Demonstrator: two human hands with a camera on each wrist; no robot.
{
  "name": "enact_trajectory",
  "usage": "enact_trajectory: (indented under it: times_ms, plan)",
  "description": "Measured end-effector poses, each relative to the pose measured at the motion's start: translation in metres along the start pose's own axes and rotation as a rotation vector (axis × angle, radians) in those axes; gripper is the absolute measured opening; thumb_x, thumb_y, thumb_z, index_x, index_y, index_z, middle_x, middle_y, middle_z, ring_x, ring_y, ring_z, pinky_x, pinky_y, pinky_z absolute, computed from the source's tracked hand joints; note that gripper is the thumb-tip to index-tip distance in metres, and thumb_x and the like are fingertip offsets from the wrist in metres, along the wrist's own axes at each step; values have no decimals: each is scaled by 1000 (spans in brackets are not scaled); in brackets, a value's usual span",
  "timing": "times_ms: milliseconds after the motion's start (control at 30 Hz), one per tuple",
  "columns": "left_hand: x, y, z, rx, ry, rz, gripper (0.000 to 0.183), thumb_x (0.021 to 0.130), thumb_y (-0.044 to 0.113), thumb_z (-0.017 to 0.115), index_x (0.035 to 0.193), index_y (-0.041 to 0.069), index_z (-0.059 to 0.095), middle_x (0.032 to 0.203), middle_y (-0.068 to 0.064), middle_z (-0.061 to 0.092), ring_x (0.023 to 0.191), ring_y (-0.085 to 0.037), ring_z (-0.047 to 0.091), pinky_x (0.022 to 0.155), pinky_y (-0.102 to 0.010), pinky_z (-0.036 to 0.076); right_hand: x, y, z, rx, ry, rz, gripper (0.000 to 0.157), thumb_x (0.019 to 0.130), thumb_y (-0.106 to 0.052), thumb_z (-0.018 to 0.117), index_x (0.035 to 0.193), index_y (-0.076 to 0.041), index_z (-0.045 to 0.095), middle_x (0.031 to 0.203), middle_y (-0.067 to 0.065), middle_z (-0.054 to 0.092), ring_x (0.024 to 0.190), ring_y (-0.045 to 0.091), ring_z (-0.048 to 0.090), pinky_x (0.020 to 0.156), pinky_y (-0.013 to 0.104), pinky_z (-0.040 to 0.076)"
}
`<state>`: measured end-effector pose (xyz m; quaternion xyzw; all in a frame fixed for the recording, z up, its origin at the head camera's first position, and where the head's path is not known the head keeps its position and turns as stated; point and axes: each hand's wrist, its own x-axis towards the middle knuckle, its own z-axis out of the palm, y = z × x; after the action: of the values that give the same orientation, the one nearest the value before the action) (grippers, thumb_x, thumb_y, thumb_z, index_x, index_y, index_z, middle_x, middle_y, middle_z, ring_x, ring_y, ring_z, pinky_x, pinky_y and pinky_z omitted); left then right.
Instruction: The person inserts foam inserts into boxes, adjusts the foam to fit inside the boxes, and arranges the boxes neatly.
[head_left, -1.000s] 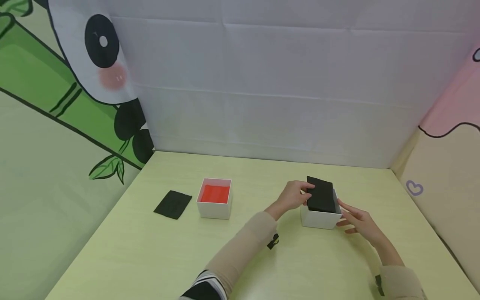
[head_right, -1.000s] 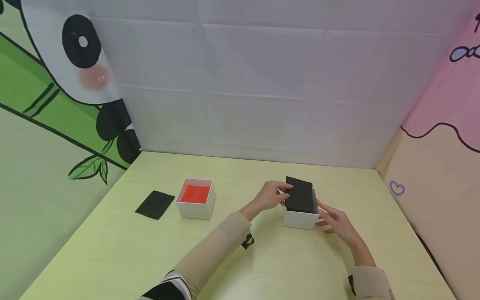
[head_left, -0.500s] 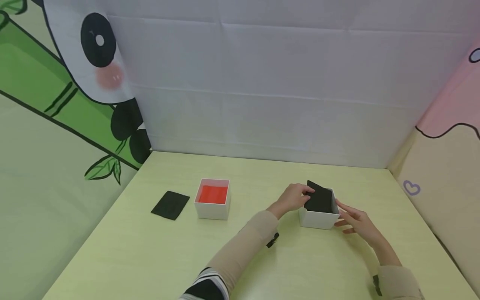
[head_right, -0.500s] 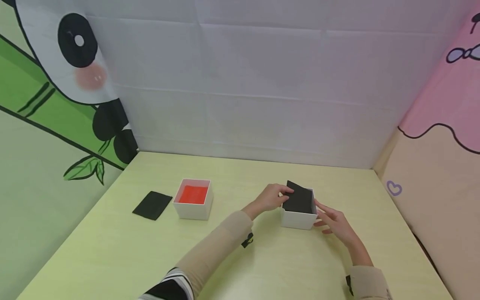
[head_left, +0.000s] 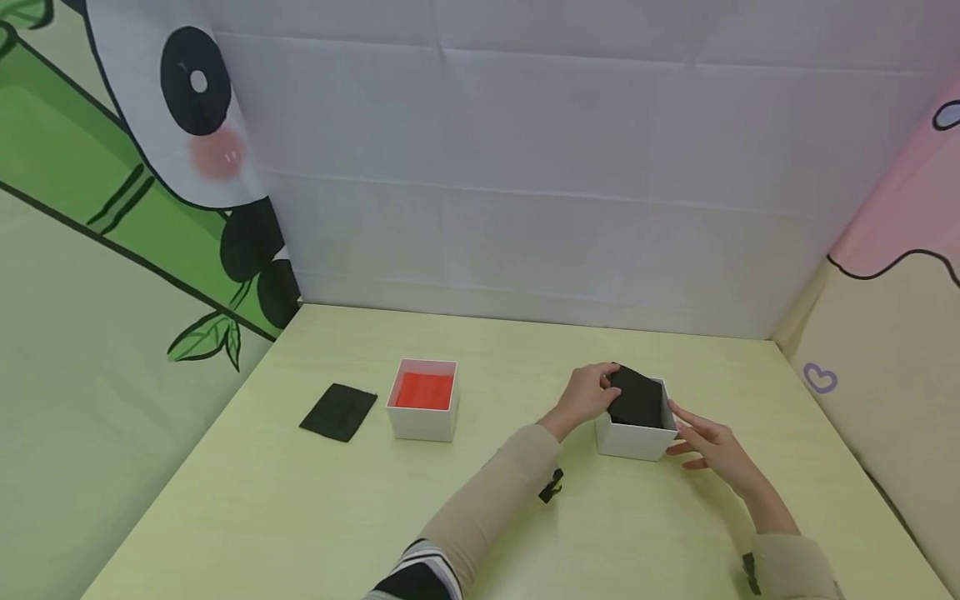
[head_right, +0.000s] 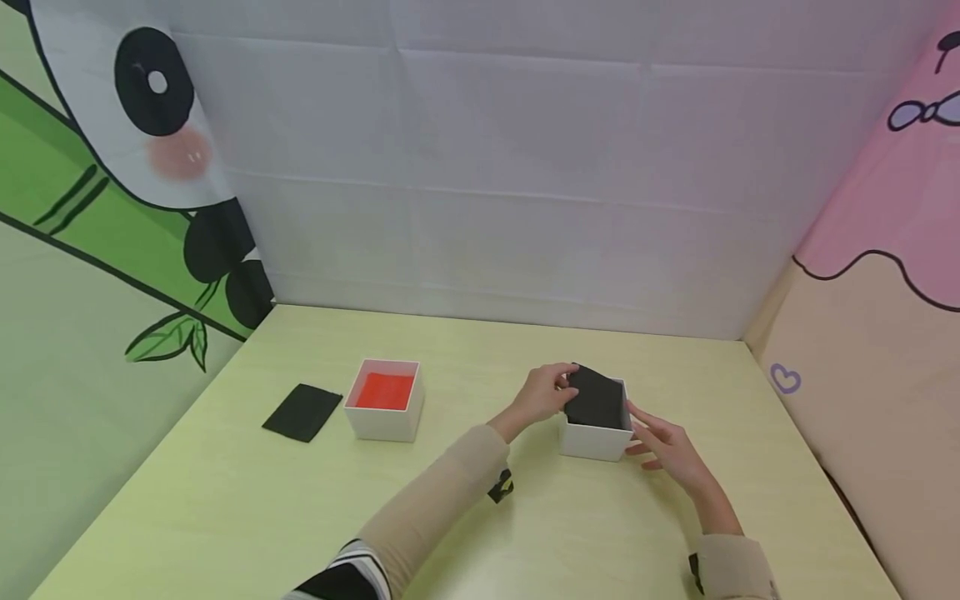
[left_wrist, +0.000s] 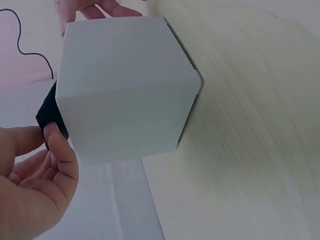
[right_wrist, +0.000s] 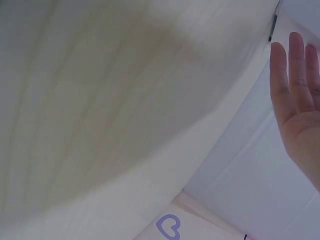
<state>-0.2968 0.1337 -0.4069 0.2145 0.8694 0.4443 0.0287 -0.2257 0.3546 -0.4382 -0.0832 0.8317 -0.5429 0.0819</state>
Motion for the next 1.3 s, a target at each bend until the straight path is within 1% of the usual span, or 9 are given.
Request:
enact_trajectory:
  times_ms: [167, 267, 467, 600, 767, 900, 1033, 1167, 1300]
  plan:
    - [1, -1, 2, -182, 11, -80, 38, 84, 5, 62, 121, 5, 55, 73, 0, 56, 50, -7, 51, 49, -17, 43, 0, 0, -1, -5, 1, 11, 48, 96, -23, 42, 136, -1, 28, 107, 27, 56, 89, 39, 59, 68, 43, 49]
    - [0, -1, 2, -259, 17, -115, 39, 83, 4, 61, 122, 5, 55, 69, 1, 55, 47, -9, 51, 46, -19, 42, 0, -1, -1, -9, 1, 15, 49, 96, -24, 42, 136, -1, 28, 109, 29, 54, 90, 39, 58, 68, 43, 49]
    - [-2, -1, 1, -340, 35, -124, 40, 83, 3, 61, 122, 4, 54, 68, 1, 55, 47, -10, 51, 47, -20, 44, 0, -1, -2, -6, 1, 14, 49, 96, -24, 42, 137, -2, 28, 109, 28, 54, 90, 39, 58, 68, 43, 48]
    - [-5, -1, 1, -386, 76, -138, 39, 83, 2, 62, 121, 4, 55, 69, 1, 55, 46, -9, 52, 48, -20, 46, 0, -1, -2, -9, -3, 2, 49, 96, -24, 41, 137, -1, 27, 107, 27, 55, 90, 38, 59, 68, 42, 49]
    - [-7, -2, 2, -375, 107, -129, 39, 83, 2, 62, 121, 4, 55, 68, 1, 53, 47, -11, 53, 47, -20, 46, 0, 0, -2, -9, -4, -9, 48, 96, -23, 41, 137, -1, 27, 107, 26, 56, 89, 37, 59, 68, 42, 49]
    - [-8, -2, 6, -324, 98, -112, 38, 82, 3, 62, 120, 3, 56, 68, 2, 51, 49, -13, 54, 49, -19, 44, 0, 1, -2, 2, -7, -4, 48, 96, -22, 42, 137, -2, 27, 107, 26, 56, 89, 36, 59, 68, 43, 48]
    - [-8, -4, 9, -210, 94, -81, 37, 82, 6, 64, 118, 2, 57, 66, 3, 48, 52, -7, 45, 50, -16, 38, 1, 2, -1, 7, -10, -2, 48, 96, -22, 42, 137, -2, 27, 107, 28, 56, 88, 37, 59, 68, 43, 48]
    - [-8, -6, 13, -5, 104, -45, 32, 81, 12, 66, 113, 5, 63, 70, 2, 48, 58, -6, 38, 53, -16, 33, 1, 2, -1, 3, -4, 2, 49, 96, -23, 42, 137, -2, 27, 106, 28, 56, 88, 37, 59, 68, 43, 48]
    - [-10, -7, 14, 271, 118, 0, 27, 82, 24, 65, 108, 15, 67, 83, 2, 47, 71, -7, 38, 53, -15, 31, 1, 1, 0, 3, -1, 4, 48, 96, -23, 41, 137, -2, 27, 106, 29, 56, 89, 38, 59, 68, 43, 48]
